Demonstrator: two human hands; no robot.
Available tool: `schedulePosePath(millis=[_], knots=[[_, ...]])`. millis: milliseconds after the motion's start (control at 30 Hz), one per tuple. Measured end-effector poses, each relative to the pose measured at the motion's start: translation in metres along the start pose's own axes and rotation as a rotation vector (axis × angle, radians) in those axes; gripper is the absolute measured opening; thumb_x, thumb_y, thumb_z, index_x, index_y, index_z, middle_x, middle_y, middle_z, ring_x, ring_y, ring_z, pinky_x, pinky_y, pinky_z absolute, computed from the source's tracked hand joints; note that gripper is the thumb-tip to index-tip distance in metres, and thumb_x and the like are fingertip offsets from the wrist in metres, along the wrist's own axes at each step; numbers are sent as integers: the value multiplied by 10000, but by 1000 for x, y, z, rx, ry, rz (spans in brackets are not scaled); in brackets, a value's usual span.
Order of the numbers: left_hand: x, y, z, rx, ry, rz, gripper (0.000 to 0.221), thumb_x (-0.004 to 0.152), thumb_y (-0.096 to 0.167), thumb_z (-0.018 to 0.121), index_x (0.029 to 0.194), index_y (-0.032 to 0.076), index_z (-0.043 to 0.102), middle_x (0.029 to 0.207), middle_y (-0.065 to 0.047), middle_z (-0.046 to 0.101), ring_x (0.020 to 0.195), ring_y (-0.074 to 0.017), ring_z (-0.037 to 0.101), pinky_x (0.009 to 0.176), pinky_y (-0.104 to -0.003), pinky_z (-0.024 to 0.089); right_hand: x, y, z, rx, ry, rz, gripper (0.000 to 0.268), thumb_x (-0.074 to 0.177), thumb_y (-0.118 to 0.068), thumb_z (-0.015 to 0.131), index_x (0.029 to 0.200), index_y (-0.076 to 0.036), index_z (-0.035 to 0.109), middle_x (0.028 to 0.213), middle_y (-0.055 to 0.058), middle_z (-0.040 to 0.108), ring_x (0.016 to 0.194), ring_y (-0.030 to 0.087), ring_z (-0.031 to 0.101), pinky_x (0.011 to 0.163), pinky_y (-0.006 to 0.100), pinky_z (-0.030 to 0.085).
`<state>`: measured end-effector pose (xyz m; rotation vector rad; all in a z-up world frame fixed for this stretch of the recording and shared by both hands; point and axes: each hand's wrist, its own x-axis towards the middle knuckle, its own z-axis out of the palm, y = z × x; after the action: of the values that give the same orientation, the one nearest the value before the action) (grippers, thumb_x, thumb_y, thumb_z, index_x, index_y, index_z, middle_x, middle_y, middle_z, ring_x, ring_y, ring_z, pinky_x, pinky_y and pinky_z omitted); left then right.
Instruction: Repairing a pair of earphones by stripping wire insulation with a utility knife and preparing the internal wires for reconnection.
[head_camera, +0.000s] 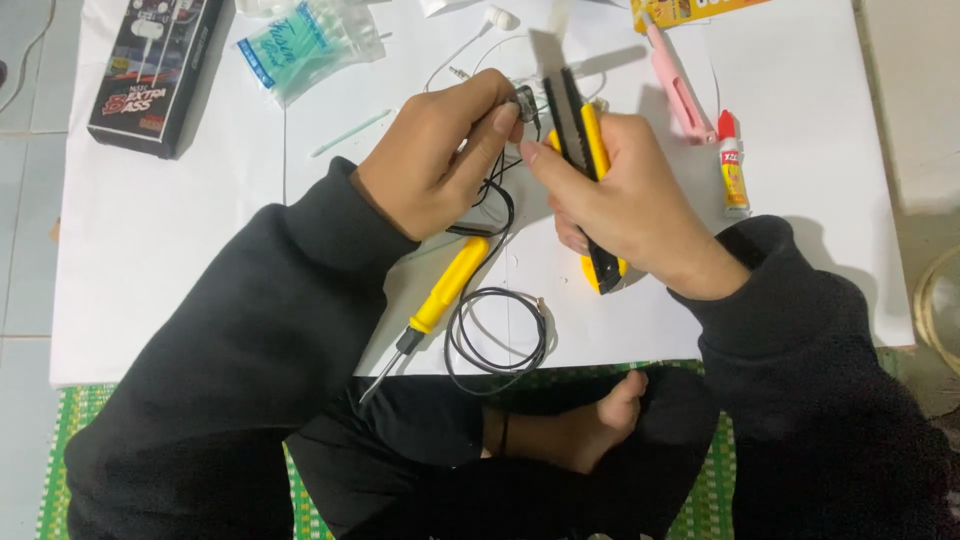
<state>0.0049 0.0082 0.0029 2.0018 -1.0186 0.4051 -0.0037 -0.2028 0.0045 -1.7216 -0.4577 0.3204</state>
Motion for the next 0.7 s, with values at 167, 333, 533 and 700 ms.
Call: schedulePosePath(millis=[167, 333, 533, 700], knots=[[1, 3, -1, -36, -46, -33, 112, 1052, -8, 462, 993, -49, 548, 776, -129, 612, 554, -225, 479, 567, -347, 430, 2, -3, -2, -55, 10, -43, 151, 1029, -84, 625, 1050, -54, 479, 546, -16, 472, 340, 77, 424, 299, 232, 359], [0, 1, -1, -44, -55, -7, 125, 1051, 0, 471, 963, -40, 550, 760, -117, 590, 559, -221, 454, 578, -341, 423, 2, -1, -4, 24, -2, 5, 113, 1037, -80, 602, 1063, -58, 494, 551, 4, 489, 353, 84, 412, 312, 238, 347], [-2, 1, -2, -134, -52, -116, 210, 1061, 81, 434, 956, -20, 586, 774, -75, 595, 606, -170, 450, 599, -301, 409, 0, -2, -4, 29, -25, -27, 132, 1040, -81, 617, 989, -74, 495, 551, -4, 469, 357, 72, 396, 313, 227, 357], [-2, 0, 1, -293, -82, -176, 319, 1123, 201, 352, 960, 1, 540, 770, -51, 536, 645, -143, 430, 622, -288, 408, 0, -6, -4, 65, -73, -27, 172, 1004, -45, 629, 909, -65, 487, 529, -10, 475, 348, 85, 426, 314, 236, 370]])
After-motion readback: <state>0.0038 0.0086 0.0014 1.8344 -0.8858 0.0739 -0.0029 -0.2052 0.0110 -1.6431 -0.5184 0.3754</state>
